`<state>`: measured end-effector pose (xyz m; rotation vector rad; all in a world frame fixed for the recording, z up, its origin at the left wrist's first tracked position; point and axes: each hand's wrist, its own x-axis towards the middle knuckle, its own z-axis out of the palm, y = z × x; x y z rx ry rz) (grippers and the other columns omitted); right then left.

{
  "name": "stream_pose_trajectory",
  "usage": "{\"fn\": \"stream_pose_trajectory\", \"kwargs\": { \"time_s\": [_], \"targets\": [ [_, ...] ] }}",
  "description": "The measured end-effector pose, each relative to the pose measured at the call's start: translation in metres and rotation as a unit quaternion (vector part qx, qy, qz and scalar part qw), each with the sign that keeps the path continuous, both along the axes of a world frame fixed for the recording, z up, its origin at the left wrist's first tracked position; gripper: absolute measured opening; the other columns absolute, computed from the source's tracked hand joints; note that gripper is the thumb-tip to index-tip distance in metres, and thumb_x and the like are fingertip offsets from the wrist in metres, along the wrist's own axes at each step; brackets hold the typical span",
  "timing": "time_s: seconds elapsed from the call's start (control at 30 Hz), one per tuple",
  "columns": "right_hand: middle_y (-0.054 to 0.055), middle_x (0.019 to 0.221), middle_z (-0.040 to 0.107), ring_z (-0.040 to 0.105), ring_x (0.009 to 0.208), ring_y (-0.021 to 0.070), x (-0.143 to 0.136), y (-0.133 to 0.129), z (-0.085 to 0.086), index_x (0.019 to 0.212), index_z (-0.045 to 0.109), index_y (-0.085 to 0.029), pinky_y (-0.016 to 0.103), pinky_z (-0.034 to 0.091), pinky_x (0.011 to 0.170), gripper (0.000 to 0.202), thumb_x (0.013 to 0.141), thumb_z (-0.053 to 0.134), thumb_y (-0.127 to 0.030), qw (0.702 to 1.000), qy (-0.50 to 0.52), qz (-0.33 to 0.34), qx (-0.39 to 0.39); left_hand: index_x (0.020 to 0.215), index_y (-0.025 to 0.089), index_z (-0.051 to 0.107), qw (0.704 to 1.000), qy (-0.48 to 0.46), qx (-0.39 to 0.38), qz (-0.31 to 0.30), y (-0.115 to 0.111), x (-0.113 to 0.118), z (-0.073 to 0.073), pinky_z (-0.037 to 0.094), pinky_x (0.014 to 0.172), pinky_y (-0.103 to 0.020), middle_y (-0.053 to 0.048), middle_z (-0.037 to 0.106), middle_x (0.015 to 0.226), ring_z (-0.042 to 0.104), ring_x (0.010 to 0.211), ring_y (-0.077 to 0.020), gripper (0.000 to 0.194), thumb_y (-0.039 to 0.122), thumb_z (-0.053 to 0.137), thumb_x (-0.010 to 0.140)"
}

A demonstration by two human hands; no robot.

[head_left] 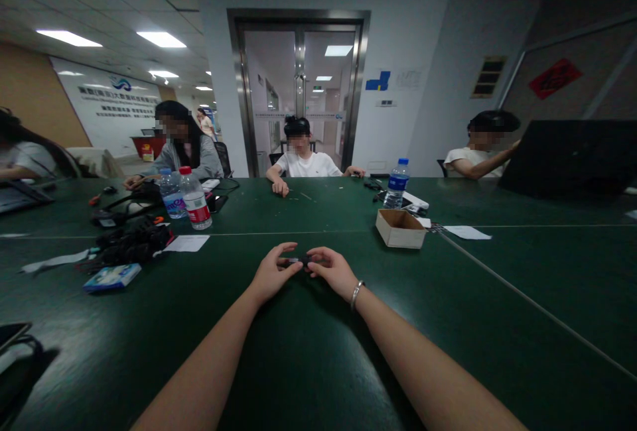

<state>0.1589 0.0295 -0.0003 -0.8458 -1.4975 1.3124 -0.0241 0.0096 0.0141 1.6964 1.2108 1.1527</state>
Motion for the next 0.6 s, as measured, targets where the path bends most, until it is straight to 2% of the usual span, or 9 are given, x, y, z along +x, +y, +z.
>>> {"fn": "stream_pose_trajectory", "kwargs": {
  "time_s": [0.07,0.13,0.2,0.3,0.37,0.43,0.5,0.53,0.6],
  "targets": [
    [0.003,0.084,0.058,0.062,0.068,0.0148,-0.0003,0.0005,-0.0005,0.094,0.058,-0.016,0.027,0.053,0.061,0.039,0.063,0.074,-0.033,1.0,-0.005,-0.003,-0.001,0.109,0.019,0.055,0.999,0.025,-0.027,0.018,-0.0001,0.0008,-0.0002,0.046,0.066,-0.029,-0.007,0.062,0.094,0.059,0.072,-0.0164,0.04,0.047,0.049,0.08],
    [0.002,0.084,0.058,0.062,0.067,0.0139,-0.0006,0.0008,-0.0009,0.094,0.058,-0.016,0.026,0.053,0.06,0.039,0.062,0.074,-0.032,1.0,-0.007,-0.003,-0.003,0.102,0.018,0.057,0.998,0.057,-0.032,0.015,-0.0001,0.001,-0.0011,0.044,0.061,-0.028,-0.003,0.06,0.077,0.056,0.063,-0.0151,0.038,0.047,0.04,0.083],
    [0.002,0.084,0.058,0.061,0.066,0.0133,-0.0009,0.0011,-0.0014,0.093,0.058,-0.016,0.026,0.053,0.06,0.038,0.062,0.074,-0.031,1.0,-0.006,-0.005,-0.004,0.104,0.02,0.057,0.998,0.07,-0.001,0.003,0.0003,0.0002,-0.0025,0.045,0.064,-0.027,-0.004,0.059,0.087,0.057,0.074,-0.0164,0.033,0.04,0.051,0.078],
    [0.002,0.084,0.057,0.062,0.068,0.0142,-0.0012,0.0015,-0.0022,0.093,0.058,-0.016,0.026,0.053,0.06,0.037,0.063,0.074,-0.03,1.0,-0.004,-0.005,-0.007,0.119,0.024,0.046,1.0,0.019,0.014,0.013,0.0033,-0.0024,-0.0048,0.045,0.073,-0.027,-0.009,0.049,0.116,0.054,0.097,-0.0195,0.055,0.029,0.064,0.067],
    [0.002,0.084,0.057,0.062,0.069,0.0149,-0.0011,0.0018,-0.0027,0.093,0.058,-0.016,0.026,0.053,0.06,0.037,0.063,0.073,-0.029,1.0,-0.003,-0.002,-0.007,0.123,0.022,0.041,0.999,-0.016,-0.028,0.017,0.0059,-0.0037,-0.0063,0.045,0.07,-0.028,-0.01,0.051,0.111,0.056,0.089,-0.0183,0.055,0.037,0.058,0.073],
    [0.003,0.085,0.057,0.062,0.069,0.0148,-0.0009,0.0021,-0.0031,0.093,0.058,-0.015,0.026,0.053,0.06,0.036,0.063,0.073,-0.028,1.0,-0.005,-0.002,-0.005,0.119,0.018,0.043,0.998,-0.008,-0.058,0.012,0.0073,-0.004,-0.0072,0.044,0.064,-0.028,-0.006,0.057,0.09,0.056,0.071,-0.0153,0.047,0.045,0.043,0.082],
    [0.003,0.084,0.057,0.062,0.069,0.0147,-0.0008,0.0022,-0.0033,0.093,0.057,-0.015,0.026,0.053,0.06,0.036,0.063,0.073,-0.028,1.0,-0.006,-0.003,-0.004,0.116,0.018,0.046,0.999,0.028,-0.038,0.008,0.0067,-0.0034,-0.0072,0.043,0.064,-0.028,-0.003,0.055,0.081,0.054,0.066,-0.0146,0.043,0.044,0.041,0.082],
    [0.002,0.084,0.057,0.062,0.069,0.015,-0.0008,0.0022,-0.0033,0.092,0.057,-0.015,0.026,0.053,0.06,0.036,0.063,0.073,-0.028,1.0,-0.005,-0.003,-0.005,0.118,0.02,0.046,0.999,0.044,-0.017,0.009,0.0059,-0.003,-0.0068,0.043,0.066,-0.028,-0.004,0.055,0.086,0.055,0.072,-0.0154,0.044,0.041,0.048,0.079],
    [0.002,0.083,0.057,0.063,0.07,0.0158,-0.0009,0.002,-0.0033,0.093,0.057,-0.015,0.026,0.052,0.06,0.036,0.063,0.073,-0.028,1.0,-0.001,-0.002,-0.009,0.124,0.024,0.04,0.998,0.053,0.014,0.014,0.0041,-0.0024,-0.0058,0.044,0.073,-0.028,-0.008,0.051,0.108,0.054,0.091,-0.0184,0.059,0.034,0.061,0.07]
  ]
}}
